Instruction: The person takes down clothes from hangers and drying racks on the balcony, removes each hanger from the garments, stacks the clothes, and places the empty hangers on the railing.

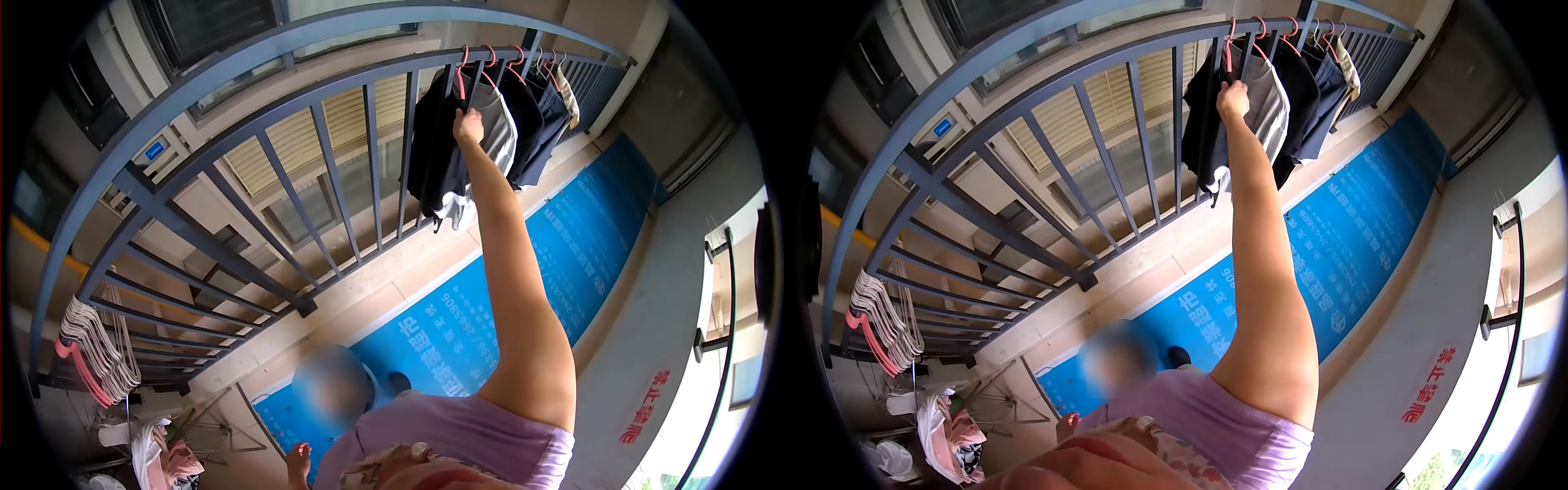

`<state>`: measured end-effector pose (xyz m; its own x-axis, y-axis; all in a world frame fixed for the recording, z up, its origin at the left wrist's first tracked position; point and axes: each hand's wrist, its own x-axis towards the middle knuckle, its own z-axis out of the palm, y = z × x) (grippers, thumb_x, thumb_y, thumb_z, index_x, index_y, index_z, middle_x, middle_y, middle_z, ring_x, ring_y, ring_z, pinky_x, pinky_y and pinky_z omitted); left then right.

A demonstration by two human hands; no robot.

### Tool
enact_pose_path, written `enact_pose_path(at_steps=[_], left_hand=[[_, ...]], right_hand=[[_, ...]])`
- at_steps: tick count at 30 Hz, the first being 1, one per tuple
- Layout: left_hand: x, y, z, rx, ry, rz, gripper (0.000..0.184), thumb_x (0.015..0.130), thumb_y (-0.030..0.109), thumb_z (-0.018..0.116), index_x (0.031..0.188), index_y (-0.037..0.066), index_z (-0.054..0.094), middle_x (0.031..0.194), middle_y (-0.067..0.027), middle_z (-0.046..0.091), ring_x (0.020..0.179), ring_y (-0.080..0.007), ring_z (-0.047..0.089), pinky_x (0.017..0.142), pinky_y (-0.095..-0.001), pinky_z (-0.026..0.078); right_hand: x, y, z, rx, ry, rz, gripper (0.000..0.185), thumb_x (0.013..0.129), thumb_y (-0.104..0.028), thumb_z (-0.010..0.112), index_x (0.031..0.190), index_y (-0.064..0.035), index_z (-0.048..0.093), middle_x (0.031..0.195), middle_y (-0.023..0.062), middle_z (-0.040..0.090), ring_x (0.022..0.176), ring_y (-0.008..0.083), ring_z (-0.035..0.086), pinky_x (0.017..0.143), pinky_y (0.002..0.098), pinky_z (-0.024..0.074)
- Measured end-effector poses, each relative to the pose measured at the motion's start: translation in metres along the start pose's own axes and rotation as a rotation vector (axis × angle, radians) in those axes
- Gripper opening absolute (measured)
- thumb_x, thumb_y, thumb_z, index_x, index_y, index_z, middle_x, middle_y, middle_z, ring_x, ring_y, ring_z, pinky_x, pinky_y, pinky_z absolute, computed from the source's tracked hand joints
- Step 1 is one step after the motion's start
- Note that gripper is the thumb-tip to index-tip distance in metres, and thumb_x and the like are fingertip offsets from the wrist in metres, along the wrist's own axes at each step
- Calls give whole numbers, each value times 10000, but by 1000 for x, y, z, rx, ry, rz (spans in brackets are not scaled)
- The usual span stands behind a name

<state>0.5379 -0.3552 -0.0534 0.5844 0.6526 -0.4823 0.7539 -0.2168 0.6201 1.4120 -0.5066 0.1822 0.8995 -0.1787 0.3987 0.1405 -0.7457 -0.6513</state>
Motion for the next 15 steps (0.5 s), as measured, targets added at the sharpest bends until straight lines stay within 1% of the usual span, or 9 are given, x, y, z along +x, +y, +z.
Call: enact_pose_path(at_steps=[3,5,7,8,10,12,13,14,15], left_hand=[[11,-2,1,-23,22,-12,177,841,201,491,896,55,574,802,-75,639,756,-198,612,669,-303,464],[14,43,-11,-3,10,21,179,845,198,480,884,50,573,824,-88,635,761,-220,609,674,-314,463],[32,51,-13,153,29,149,178,843,196,477,879,46,567,856,-105,627,787,-243,602,682,-330,461],[42,59,-12,225,41,215,177,842,195,476,876,45,564,872,-113,622,800,-254,599,686,-338,461],[52,116,-21,277,119,337,195,834,170,508,940,13,556,813,-153,614,764,-262,610,665,-324,473],[71,165,-30,215,233,580,228,843,151,489,1024,20,538,895,-155,603,836,-260,593,701,-321,465],[69,204,-33,-42,232,529,352,841,111,483,1180,28,437,1106,-164,516,928,-271,552,774,-338,445],[77,230,-34,-234,148,486,505,829,68,484,1292,51,283,1305,-164,309,1068,-301,455,851,-359,407],[87,256,-38,-48,223,710,606,814,44,487,1336,77,182,1366,-174,164,1159,-334,359,915,-388,353]], right_hand=[[-1,-17,-44,17,320,-59,327,832,-321,440,870,-4,509,921,191,523,776,371,568,661,461,458],[9,-1,-75,14,352,-221,369,834,-369,441,825,-10,526,877,182,544,753,381,568,637,470,456],[-10,14,-119,-87,268,-172,434,822,-444,449,787,-23,544,839,166,561,750,379,569,628,461,458],[-28,25,-143,-136,268,-210,467,809,-493,448,760,-38,541,828,152,558,733,378,566,619,452,457],[-68,55,-188,-106,304,-446,424,803,-435,502,674,-30,494,729,140,518,658,370,531,558,437,425],[-114,70,-239,-75,157,-545,372,789,-345,565,639,-17,472,677,145,488,633,365,504,540,422,393],[-137,72,-266,-93,36,-577,353,782,-315,580,647,-6,476,673,146,486,639,363,502,541,412,393],[-160,69,-288,-39,-23,-640,346,771,-304,593,661,4,479,675,151,479,644,359,501,545,397,398],[-179,68,-304,-36,-100,-682,339,766,-294,600,666,8,482,676,161,468,650,360,497,549,385,397]])
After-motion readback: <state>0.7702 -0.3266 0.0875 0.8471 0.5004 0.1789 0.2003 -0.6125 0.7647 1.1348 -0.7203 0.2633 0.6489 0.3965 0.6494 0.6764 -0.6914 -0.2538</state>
